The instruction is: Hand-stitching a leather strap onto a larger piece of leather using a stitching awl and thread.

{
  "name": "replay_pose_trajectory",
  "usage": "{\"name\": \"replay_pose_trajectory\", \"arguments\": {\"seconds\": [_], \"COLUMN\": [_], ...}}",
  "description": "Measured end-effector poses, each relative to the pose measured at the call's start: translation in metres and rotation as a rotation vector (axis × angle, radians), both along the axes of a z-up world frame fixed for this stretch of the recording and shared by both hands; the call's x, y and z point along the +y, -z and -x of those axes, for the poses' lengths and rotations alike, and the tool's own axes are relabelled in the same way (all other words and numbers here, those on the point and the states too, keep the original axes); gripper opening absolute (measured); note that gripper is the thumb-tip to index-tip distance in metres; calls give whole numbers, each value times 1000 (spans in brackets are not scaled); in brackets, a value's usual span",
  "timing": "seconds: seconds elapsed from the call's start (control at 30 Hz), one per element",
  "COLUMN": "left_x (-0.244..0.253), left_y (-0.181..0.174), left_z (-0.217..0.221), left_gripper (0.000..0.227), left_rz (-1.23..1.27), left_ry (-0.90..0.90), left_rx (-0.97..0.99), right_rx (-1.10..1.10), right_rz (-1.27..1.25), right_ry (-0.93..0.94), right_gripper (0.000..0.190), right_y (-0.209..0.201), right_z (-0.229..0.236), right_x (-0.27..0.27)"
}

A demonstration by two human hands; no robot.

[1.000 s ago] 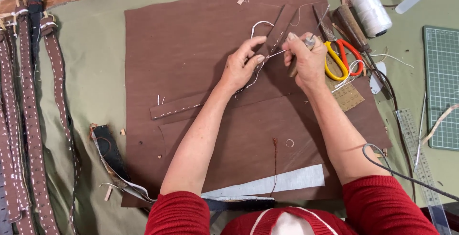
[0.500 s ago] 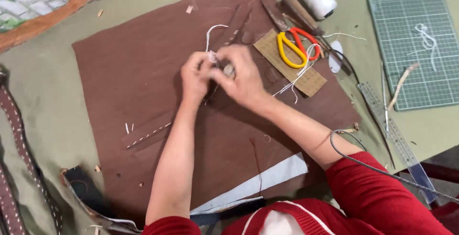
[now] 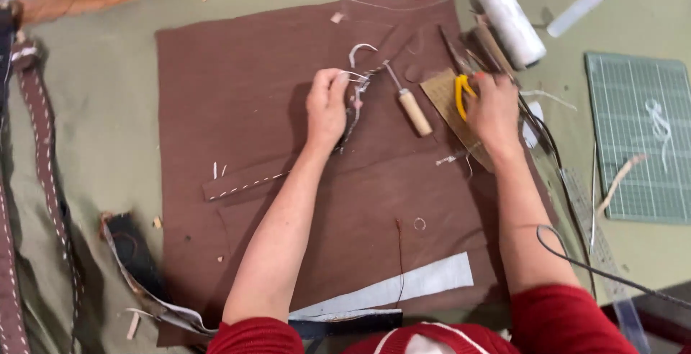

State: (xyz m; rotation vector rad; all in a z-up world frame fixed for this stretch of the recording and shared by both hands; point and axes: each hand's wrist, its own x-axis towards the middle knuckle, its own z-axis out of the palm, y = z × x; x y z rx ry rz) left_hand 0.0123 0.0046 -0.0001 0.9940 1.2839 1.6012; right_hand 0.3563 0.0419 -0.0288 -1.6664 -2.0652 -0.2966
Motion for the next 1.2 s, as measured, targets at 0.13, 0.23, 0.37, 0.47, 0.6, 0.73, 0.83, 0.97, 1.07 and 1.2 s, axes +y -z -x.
{"name": "replay_pose_trajectory", "arguments": {"seconds": [0.13,0.23,0.37,0.47,0.6,0.73,0.83,0.97,1.07,1.2], "left_x": [0,1,-5,-7,-3,-11,-11,-7,-7,-2], "left_y": [2,4,4,-2,2,-17,-17,-6,-8,-5], "left_z": [-2,-2,-5,-5,-1,1,2,-1,3,2], "left_gripper": [16,20,15,14,16,12,9,8,8,8], "left_rz": [-21,5,-72,-89,-114,-337,-375,-365,-295,-234], "left_ry": [-26,-17,-60,-69,-126,-241,-268,-252,-228,-194], "left_rx": [41,96,47,49,238,425,446,328,293,259], "right_rx": [-11,-46,98,221,400,655,1382,1506,1608,1632], "right_rz": [225,266,384,414,373,175,357,620,786,1034], "right_ry": [74,90,160,194,230,55,-236,-544,-597,-638], "right_gripper": [30,37,50,58,63,42,56,34,37,55], "right_y": [-6,-16,-38,-57,-83,-107,-128,-100,-77,-74], "right_z": [-8,-3,8,13,20,46,87,127,142,143], "right_x": [-12,-10,-20,-25,-40,-48,-70,-101,-126,-159]}}
